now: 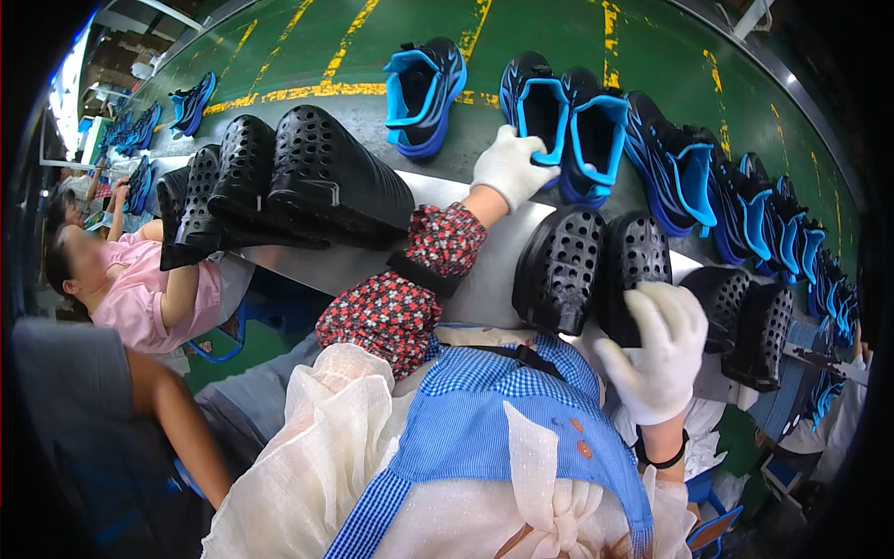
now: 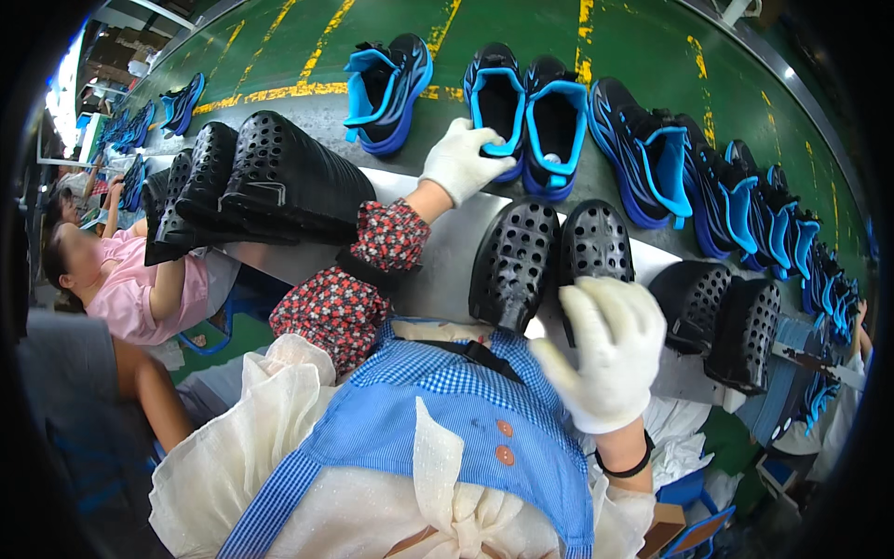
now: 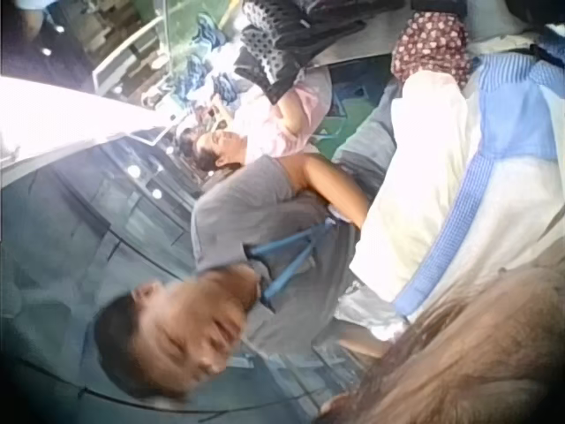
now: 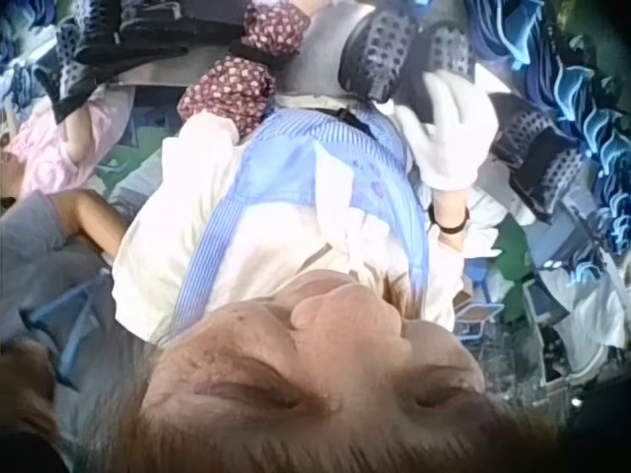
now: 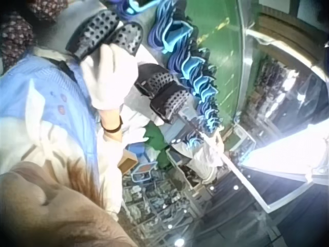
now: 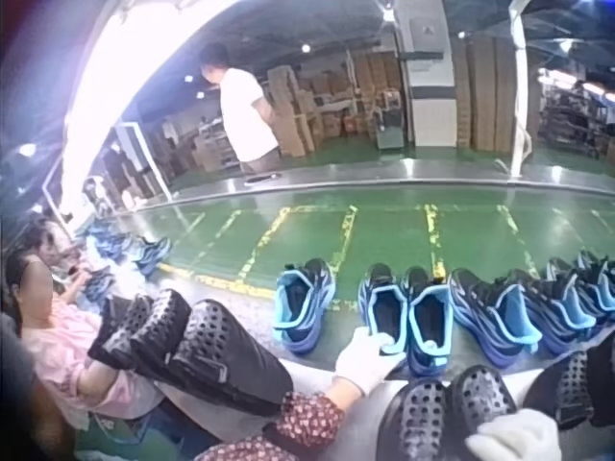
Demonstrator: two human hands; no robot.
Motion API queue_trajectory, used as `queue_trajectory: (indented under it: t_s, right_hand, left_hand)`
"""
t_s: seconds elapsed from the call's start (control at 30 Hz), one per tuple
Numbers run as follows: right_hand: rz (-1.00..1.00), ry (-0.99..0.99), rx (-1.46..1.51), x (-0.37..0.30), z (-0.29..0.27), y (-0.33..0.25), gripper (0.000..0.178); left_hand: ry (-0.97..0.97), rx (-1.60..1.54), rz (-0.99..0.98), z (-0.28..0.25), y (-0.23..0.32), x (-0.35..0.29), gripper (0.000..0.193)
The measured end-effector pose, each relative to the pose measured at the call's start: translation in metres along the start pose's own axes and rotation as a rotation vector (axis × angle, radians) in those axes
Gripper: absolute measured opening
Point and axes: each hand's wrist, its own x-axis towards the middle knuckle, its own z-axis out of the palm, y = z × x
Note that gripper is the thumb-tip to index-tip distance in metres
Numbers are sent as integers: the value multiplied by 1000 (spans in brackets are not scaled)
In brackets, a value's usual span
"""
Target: The person is assembling parts of sneakers on a factory production line.
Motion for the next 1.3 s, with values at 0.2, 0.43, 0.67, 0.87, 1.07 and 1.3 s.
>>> queue_trajectory:
  t_s: [0.2, 0.43, 0.67, 0.87, 1.07, 1.3]
  right_hand:
    - [-38, -366, -86, 8, 16, -26, 42]
    - [-38, -406, -110, 10, 23, -19, 43]
    - [-72, -392, -57, 18, 29, -17, 37]
    - [-46, -245, -56, 16, 32, -18, 31]
    - [-42, -347, -9, 18, 33, -12, 31]
    - [23, -393, 45, 10, 6, -17, 42]
  left_hand:
    - [22, -15, -35, 8, 15, -10, 34]
    - [-35, -50, 22, 1, -2, -13, 57]
    - [37, -105, 52, 2, -12, -23, 58]
    - [91, -164, 131, -9, -11, -31, 51]
    - [161, -159, 354, -8, -19, -30, 46]
    - [22, -198, 230, -37, -15, -39, 45]
